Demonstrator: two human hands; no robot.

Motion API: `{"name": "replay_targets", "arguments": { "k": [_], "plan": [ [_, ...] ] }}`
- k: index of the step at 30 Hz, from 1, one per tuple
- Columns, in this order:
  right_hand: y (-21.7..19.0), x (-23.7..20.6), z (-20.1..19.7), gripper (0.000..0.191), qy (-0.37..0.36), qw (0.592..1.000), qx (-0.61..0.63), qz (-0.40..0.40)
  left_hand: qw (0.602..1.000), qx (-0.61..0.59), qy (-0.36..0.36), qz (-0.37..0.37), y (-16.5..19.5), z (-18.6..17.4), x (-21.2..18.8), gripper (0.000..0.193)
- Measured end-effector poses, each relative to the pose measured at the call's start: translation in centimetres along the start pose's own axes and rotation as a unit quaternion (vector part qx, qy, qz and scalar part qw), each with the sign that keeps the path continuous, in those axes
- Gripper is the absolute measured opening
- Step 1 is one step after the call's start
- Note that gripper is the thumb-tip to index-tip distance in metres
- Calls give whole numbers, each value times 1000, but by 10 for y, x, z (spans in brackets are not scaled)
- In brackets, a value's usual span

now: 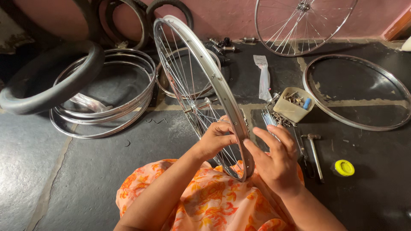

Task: The person sits on the floor and laces a bicycle wheel by inserting metal spokes through the rim and hub. They repeatedly pick up spokes, thread them through the rim holes, and secure them into the hub, rotating the wheel as needed.

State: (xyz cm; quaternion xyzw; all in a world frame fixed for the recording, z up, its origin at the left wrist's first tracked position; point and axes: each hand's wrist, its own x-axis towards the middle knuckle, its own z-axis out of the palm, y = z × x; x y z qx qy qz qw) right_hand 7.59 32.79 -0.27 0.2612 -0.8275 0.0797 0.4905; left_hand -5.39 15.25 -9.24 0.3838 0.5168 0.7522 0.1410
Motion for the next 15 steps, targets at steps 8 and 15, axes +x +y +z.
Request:
{"name": "replay_targets", "arguments": {
  "k": [8,15],
  "plan": [
    [5,4,10,11,-14,994,-80,-76,986,131,-30,95,1,-5,7,24],
    [3,2,9,16,-6,997,-41,-62,964,239,-60,104,-10,-12,5,30]
  ]
}}
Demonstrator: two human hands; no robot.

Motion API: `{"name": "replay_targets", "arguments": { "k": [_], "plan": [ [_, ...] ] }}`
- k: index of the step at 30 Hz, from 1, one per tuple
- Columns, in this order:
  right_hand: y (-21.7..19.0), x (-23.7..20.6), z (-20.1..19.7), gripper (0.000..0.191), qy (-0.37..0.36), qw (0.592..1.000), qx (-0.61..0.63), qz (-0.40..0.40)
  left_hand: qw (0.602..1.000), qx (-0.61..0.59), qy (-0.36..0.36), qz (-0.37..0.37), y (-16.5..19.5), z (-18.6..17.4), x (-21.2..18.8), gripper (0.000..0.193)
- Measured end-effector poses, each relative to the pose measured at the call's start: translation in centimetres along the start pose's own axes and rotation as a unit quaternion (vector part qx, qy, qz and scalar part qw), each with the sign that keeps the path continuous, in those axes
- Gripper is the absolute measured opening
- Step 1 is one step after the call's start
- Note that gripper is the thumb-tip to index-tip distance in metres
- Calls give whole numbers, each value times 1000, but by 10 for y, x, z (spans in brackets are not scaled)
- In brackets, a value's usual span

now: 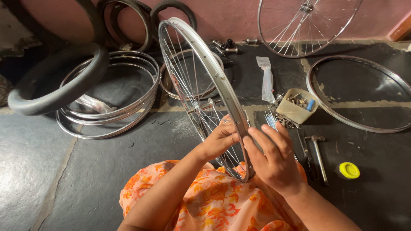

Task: The person sits on the floor and laces a bicycle wheel by inserting metal spokes through the rim and hub. They repeatedly pick up spokes, thread them through the rim holes, and secure them into the hub, rotating the wheel as needed.

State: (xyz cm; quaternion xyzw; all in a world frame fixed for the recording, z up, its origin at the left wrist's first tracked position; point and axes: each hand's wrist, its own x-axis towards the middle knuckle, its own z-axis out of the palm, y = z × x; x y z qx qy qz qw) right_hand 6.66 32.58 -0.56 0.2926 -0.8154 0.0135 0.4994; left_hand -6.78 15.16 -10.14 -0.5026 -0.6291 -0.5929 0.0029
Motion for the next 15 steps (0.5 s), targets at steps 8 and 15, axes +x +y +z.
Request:
{"name": "replay_targets", "arguments": {
  "k": [8,15],
  "plan": [
    [5,-2,3,10,-8,999,-8,-46,997,-18,-30,-64,3,2,-1,30],
    [0,0,11,10,9,999,-32,-20,979,-195,25,-60,19,3,2,26]
  ]
}}
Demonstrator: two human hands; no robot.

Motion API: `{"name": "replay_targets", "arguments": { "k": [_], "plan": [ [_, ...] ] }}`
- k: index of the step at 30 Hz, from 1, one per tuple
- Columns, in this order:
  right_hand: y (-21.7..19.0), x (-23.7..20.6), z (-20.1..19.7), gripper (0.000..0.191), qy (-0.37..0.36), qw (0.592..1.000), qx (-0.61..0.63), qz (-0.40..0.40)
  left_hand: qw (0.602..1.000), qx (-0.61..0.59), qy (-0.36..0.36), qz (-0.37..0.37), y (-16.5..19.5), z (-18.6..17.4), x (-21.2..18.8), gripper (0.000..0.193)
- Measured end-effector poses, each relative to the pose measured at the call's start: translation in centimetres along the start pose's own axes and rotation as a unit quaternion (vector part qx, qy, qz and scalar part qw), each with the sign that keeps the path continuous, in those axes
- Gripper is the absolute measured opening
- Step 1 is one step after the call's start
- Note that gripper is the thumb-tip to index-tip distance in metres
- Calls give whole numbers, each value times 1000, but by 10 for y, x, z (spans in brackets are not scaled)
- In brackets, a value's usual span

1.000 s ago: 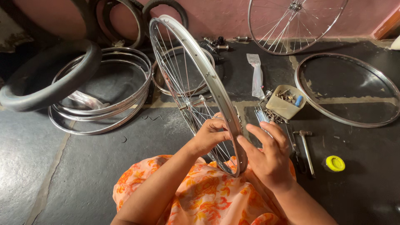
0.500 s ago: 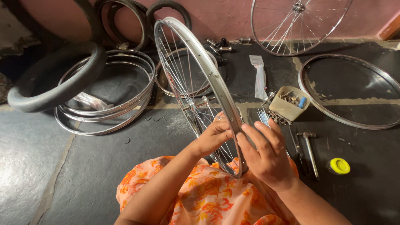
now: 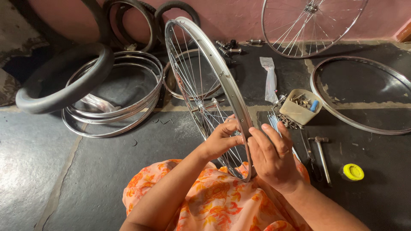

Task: The person sits on the floor and laces a bicycle wheel by inserting metal spokes through the rim and hub. They repeatedly pick up spokes, thread them through the rim holes, and secure them into the hub, rotating the wheel as needed.

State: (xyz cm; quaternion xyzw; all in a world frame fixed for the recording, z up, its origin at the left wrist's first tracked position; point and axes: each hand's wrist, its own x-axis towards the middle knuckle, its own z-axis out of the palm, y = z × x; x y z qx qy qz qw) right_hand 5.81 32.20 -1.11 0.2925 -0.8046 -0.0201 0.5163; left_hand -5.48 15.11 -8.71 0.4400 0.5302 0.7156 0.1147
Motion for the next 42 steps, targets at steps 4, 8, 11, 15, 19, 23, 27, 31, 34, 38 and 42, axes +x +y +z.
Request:
{"name": "replay_targets", "arguments": {
  "k": [4,8,11,15,19,23,27,31,34,38,42],
  "plan": [
    [-5,-9,-3,23,19,991,96,92,988,145,11,52,-4,-1,1,22],
    [-18,-33,-2,37,36,912,285,291,974,223,-21,38,-13,-9,-3,23],
    [-28,-49,12,42,13,829,403,388,975,218,-32,9,-19,-11,-5,23],
    [-36,-64,19,41,-8,820,400,409,988,-92,-14,-122,-17,-6,-10,19],
    [-36,-67,23,40,-5,813,409,415,1000,-1,6,-20,-11,-5,-11,18],
    [-37,-70,23,38,-6,812,410,416,987,159,-2,37,-15,-7,-8,15],
    [-41,-75,22,39,-6,745,485,458,976,214,-20,-19,-18,-5,-7,25],
    [-47,-81,24,41,15,703,528,476,996,66,-3,-58,-8,-3,-6,18],
    [-51,-88,24,41,19,695,533,483,992,-63,33,-107,-1,-1,-8,22],
    [-59,-94,27,41,31,685,543,485,982,182,-10,44,-6,-4,-8,18],
    [-64,-102,28,44,42,679,555,479,991,-59,-21,-118,-17,-7,-11,20]
  ]
}}
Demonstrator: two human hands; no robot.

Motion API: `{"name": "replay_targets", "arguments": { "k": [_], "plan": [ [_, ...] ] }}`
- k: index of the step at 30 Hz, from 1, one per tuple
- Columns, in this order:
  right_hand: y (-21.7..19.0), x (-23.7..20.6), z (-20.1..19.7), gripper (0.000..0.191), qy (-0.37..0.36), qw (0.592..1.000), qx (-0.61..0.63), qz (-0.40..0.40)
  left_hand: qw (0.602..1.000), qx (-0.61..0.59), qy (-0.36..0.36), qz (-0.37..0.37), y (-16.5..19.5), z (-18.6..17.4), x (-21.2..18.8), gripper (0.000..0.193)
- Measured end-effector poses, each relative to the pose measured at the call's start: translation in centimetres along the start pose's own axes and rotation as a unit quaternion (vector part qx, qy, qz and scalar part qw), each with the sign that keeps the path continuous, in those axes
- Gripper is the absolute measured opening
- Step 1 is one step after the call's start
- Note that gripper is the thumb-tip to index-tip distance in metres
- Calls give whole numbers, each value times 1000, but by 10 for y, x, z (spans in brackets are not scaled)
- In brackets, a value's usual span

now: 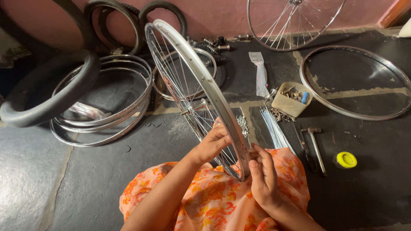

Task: The person sits on the floor and laces a bicycle wheel by inserting metal spokes through the rim and hub. They repeatedly pick up spokes, thread them through the rim holes, and secure them into the hub, rotating the wheel as needed.

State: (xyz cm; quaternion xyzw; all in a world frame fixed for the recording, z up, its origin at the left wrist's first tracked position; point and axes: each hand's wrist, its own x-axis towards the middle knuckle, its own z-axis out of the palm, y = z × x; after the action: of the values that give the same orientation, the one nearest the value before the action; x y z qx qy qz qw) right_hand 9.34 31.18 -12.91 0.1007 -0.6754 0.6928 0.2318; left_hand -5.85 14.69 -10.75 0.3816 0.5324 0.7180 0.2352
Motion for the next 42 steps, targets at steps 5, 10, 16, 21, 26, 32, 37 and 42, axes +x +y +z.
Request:
{"name": "replay_targets", "arguments": {
  "k": [5,10,16,21,26,32,37,42],
  "plan": [
    [7,-5,-3,44,11,1000,9,1,999,36,28,23,6,-3,-2,19],
    [7,-4,-2,45,-3,998,55,18,974,184,16,128,12,1,-3,21],
    [8,0,0,48,4,995,95,44,997,66,-20,34,6,3,-1,26],
    [11,2,2,46,23,987,147,68,998,-63,-27,2,10,5,-5,21],
    [10,6,2,48,25,970,229,76,991,93,-10,93,19,2,-7,18],
    [10,7,1,46,16,959,272,77,980,162,-32,113,23,8,0,26],
    [6,7,1,47,14,955,282,92,966,219,12,137,31,18,-8,30],
    [5,7,1,50,9,956,279,87,930,143,264,212,14,42,-37,18]
  ]
}}
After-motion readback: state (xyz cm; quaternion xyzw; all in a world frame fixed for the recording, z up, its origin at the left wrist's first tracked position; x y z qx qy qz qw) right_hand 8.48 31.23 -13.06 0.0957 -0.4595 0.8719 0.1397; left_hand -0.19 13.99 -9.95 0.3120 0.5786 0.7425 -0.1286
